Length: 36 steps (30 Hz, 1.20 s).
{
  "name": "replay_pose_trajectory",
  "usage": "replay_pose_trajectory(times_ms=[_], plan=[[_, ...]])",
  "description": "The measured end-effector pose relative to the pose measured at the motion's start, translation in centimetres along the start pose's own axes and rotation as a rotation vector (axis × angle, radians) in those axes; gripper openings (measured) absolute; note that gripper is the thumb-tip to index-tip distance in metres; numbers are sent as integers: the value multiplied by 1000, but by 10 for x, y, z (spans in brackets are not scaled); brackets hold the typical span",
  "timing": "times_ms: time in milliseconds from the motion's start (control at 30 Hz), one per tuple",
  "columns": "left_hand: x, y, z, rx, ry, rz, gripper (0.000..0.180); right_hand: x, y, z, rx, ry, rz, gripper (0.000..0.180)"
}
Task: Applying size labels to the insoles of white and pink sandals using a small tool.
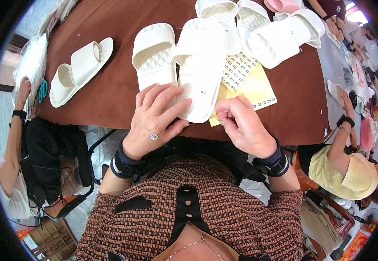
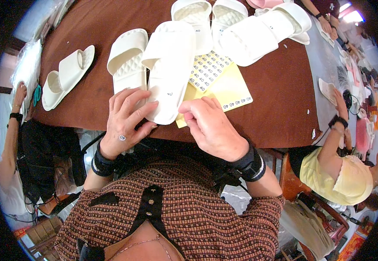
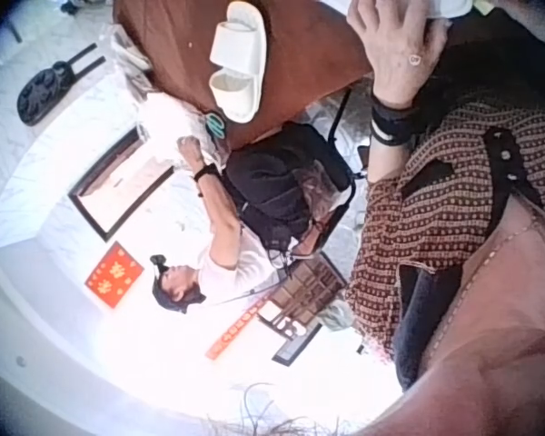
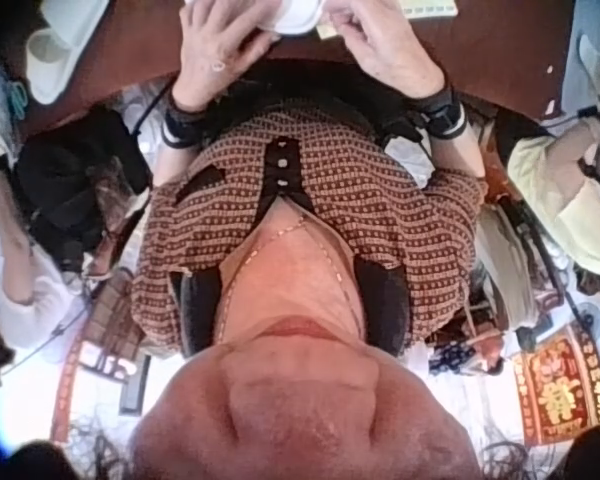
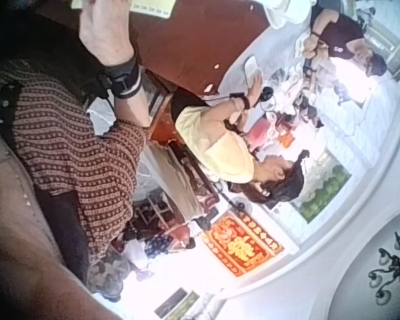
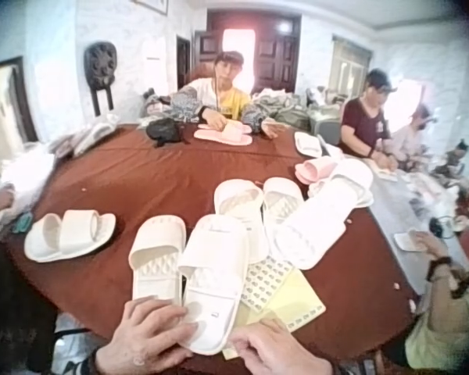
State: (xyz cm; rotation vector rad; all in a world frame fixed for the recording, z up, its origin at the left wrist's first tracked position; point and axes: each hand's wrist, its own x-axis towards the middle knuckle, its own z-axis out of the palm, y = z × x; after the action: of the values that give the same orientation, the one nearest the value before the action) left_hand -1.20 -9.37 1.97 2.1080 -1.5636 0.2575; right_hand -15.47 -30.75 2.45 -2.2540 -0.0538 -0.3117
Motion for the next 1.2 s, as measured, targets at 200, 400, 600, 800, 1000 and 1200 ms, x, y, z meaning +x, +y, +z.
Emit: replay_pose_trajectory(times_ms=[200, 400, 600, 800, 1000, 1200], plan=[[1, -1, 0, 10, 3, 11, 46, -6, -1, -5, 473, 67, 167, 27], [0, -2, 0, 14, 3, 19, 48, 0, -6, -14, 685, 163, 136, 30], [-1, -5, -2, -37, 12, 25, 48, 9, -21, -11, 1178, 139, 210, 33], [-9, -5, -9, -199, 131, -52, 36, 24, -35, 14, 1471, 61, 277, 35], [-8, -5, -18, -394, 337, -302, 23, 37, -41, 40, 1659, -12, 325, 37], [-6, -9, -23, -697, 331, -430, 14, 39, -46, 45, 1643, -7, 328, 34]])
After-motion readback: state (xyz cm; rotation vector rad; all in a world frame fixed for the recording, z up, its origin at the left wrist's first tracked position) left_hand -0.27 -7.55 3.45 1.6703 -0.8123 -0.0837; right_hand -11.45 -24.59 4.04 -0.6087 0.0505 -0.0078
